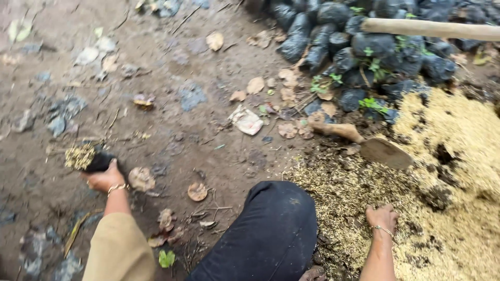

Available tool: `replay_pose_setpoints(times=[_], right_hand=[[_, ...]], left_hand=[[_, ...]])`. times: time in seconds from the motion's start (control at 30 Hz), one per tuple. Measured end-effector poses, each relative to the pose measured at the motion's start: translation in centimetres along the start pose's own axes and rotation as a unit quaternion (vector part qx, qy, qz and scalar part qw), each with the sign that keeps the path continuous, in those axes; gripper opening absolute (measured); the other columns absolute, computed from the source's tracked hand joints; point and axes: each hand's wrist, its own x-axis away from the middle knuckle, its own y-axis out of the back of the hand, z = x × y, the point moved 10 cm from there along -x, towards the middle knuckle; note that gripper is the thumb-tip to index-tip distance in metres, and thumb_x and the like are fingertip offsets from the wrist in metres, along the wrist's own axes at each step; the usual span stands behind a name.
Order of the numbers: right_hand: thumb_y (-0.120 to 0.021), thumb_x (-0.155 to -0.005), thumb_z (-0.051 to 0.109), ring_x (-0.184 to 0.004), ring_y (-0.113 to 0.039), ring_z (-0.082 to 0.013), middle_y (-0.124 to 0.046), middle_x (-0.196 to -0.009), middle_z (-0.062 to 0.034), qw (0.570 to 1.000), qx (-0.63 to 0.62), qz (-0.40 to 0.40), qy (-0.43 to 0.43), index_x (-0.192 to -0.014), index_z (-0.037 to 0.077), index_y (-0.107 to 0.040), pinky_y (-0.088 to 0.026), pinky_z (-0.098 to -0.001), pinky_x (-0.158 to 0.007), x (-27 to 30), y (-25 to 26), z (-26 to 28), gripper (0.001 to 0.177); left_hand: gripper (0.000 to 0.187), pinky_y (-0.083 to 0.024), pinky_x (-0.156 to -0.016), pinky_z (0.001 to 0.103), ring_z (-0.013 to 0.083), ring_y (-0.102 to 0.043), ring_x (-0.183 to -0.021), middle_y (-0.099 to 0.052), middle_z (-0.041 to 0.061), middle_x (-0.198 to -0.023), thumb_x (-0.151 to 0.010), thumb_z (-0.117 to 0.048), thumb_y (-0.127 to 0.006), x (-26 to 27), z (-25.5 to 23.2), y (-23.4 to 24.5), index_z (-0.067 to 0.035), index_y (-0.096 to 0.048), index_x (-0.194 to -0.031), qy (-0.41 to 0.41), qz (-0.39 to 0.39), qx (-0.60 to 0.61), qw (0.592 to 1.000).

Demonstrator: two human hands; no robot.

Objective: The person mixes soil with rice husks by hand, fills small plastic bags with the mixture, and places small plant starts into the bags.

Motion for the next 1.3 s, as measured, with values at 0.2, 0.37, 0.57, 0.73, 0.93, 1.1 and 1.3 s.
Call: replay_pose_setpoints(times=[0.2,0.37,0.57,0.73,0.93,1.1,1.3], right_hand=[[-0.052,-0.106,0.031,-0.132,-0.057,-0.0438,-0.061,-0.137,-0.0319,0.993,0.039,0.084,0.071,-0.137,-0.01,-0.056,-0.039,-0.0566,-0.118,-4.5,-1.1,-1.7,0.051],[-0.056,-0.09,0.061,-0.151,-0.005,-0.0518,-0.006,-0.165,-0.032,0.998,-0.036,-0.053,0.026,-0.162,0.026,-0.006,-0.013,-0.0727,-0.117,-0.5,4.6,2.5,0.094],[-0.023,-0.101,0.069,-0.153,0.022,-0.0442,0.009,-0.169,-0.0247,1.0,0.02,0.006,-0.013,-0.164,0.024,0.017,0.001,-0.0849,-0.107,0.0,-2.4,2.6,0.087],[-0.013,-0.084,0.087,-0.15,0.033,-0.0409,0.03,-0.167,-0.015,0.996,0.039,0.068,-0.05,-0.158,0.026,0.029,0.013,-0.081,-0.107,-3.4,-4.3,1.8,0.105],[-0.01,-0.081,0.087,-0.146,0.04,-0.0423,0.033,-0.164,-0.0207,0.995,0.05,0.06,-0.061,-0.158,0.021,0.029,0.019,-0.0818,-0.101,-6.9,-7.1,0.2,0.109],[-0.012,-0.083,0.086,-0.145,0.037,-0.0492,0.028,-0.163,-0.0283,0.998,0.043,0.026,-0.031,-0.159,0.013,0.025,0.016,-0.0849,-0.097,-8.1,-7.9,0.6,0.111],[-0.012,-0.084,0.086,-0.145,0.039,-0.0451,0.03,-0.164,-0.0245,0.997,0.031,0.045,-0.046,-0.16,0.016,0.022,0.018,-0.0835,-0.099,-5.6,-5.3,1.7,0.109]], left_hand=[[0.148,-0.009,-0.131,0.051,0.05,-0.004,-0.156,-0.005,0.04,-0.163,-0.085,-0.039,-0.127,7.1,-2.3,-2.0,0.011,-0.007,-0.156,0.048,-0.036,0.006,0.998],[0.062,-0.038,-0.104,0.051,0.043,-0.054,-0.119,-0.06,0.026,-0.128,-0.08,-0.027,-0.084,32.0,-28.2,-9.5,0.005,-0.062,-0.128,-0.393,0.251,0.195,0.863],[0.033,-0.054,-0.101,0.051,0.0354,-0.067,-0.116,-0.072,0.013,-0.116,-0.092,-0.024,-0.065,54.3,-45.7,-26.3,-0.028,-0.067,-0.124,-0.427,0.524,0.024,0.737],[0.055,-0.053,-0.08,0.06,0.047,-0.063,-0.105,-0.065,0.024,-0.111,-0.084,-0.042,-0.064,60.1,-54.8,-32.8,-0.005,-0.051,-0.123,-0.491,0.427,-0.099,0.753],[0.108,-0.041,-0.1,0.062,0.0476,-0.038,-0.133,-0.04,0.026,-0.144,-0.074,-0.065,-0.085,63.4,-57.5,-37.3,-0.003,-0.033,-0.145,-0.379,0.455,-0.072,0.803],[0.079,-0.051,-0.089,0.057,0.047,-0.055,-0.115,-0.058,0.027,-0.124,-0.076,-0.048,-0.088,63.0,-57.7,-37.0,0.0,-0.047,-0.124,-0.434,0.404,-0.05,0.804],[0.078,-0.05,-0.09,0.056,0.0556,-0.058,-0.106,-0.04,0.032,-0.136,-0.07,-0.035,-0.09,62.4,-57.2,-23.6,-0.006,-0.042,-0.124,-0.511,0.436,0.011,0.741]])
